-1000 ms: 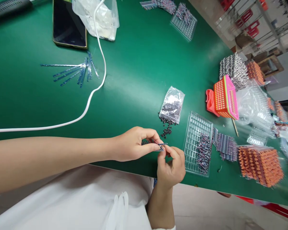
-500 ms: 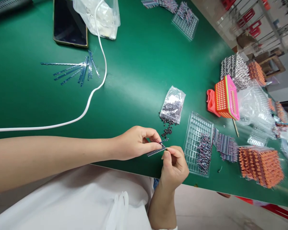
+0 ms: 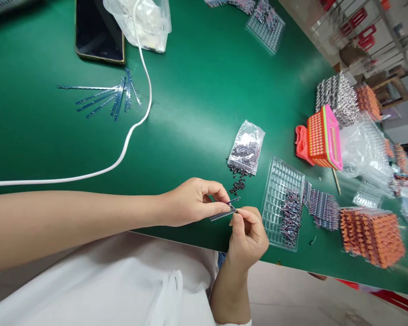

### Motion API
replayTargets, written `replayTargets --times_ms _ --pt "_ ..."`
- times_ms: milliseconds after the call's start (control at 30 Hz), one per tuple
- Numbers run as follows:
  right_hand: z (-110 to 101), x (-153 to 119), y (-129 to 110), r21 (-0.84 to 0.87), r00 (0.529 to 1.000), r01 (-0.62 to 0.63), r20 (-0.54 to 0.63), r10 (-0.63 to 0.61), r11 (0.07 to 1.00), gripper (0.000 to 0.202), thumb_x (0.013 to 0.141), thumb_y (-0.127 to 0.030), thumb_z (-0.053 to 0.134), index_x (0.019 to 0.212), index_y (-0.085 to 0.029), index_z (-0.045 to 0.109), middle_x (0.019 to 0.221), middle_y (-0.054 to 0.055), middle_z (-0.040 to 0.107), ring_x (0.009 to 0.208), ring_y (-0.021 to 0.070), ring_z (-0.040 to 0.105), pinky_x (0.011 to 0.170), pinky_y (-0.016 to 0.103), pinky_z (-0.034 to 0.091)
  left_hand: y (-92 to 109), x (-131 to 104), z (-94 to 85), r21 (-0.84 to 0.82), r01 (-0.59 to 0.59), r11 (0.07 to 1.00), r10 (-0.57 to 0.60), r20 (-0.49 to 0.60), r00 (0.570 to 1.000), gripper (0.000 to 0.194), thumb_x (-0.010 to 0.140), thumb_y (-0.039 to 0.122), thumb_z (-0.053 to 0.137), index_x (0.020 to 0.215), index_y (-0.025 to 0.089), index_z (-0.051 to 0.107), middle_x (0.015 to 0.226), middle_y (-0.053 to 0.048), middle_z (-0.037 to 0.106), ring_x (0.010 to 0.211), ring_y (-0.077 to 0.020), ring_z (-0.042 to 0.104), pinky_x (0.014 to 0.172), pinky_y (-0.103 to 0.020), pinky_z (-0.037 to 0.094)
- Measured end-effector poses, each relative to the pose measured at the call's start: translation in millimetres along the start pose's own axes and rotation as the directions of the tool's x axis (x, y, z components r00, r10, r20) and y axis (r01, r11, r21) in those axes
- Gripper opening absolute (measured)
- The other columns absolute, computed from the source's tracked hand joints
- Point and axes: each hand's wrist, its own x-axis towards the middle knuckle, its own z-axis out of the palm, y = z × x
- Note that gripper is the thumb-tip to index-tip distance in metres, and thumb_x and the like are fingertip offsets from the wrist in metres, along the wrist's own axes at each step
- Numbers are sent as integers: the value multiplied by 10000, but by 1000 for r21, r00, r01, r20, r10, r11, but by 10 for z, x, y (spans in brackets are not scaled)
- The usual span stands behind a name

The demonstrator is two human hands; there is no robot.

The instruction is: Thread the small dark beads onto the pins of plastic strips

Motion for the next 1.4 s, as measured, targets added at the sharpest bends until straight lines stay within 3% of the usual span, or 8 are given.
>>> replayTargets --times_ms 733,933,1067,1400 --pt "-19 4 16 18 997 -68 27 68 998 16 862 -197 686 852 -208 681 757 1 573 658 125 547 538 247 407 3 13 -4 78 -8 997 9 -18 1000 201 836 327 653 881 140 711 814 -36 737 706 -164 673 654 -267 514" --pt "-72 47 21 164 976 -183 148 159 969 19 867 -193 681 864 -212 681 762 -16 556 593 92 512 526 242 386 -3 20 -2 7 -49 999 49 -13 999 203 838 332 657 860 140 720 739 -14 723 663 -137 651 628 -235 504" --pt "-97 69 26 246 951 -264 228 209 933 31 866 -194 685 878 -220 697 761 -18 558 599 91 514 510 226 373 -2 8 10 -3 -12 1000 12 -34 999 201 810 317 677 870 135 736 754 -22 735 681 -142 656 635 -233 512" --pt "-109 102 45 222 941 -278 258 219 935 102 866 -288 677 820 -197 674 701 -22 524 551 91 490 469 221 349 7 3 42 -95 40 995 -43 -33 999 185 767 314 707 815 136 705 701 -13 703 623 -119 601 550 -206 455"
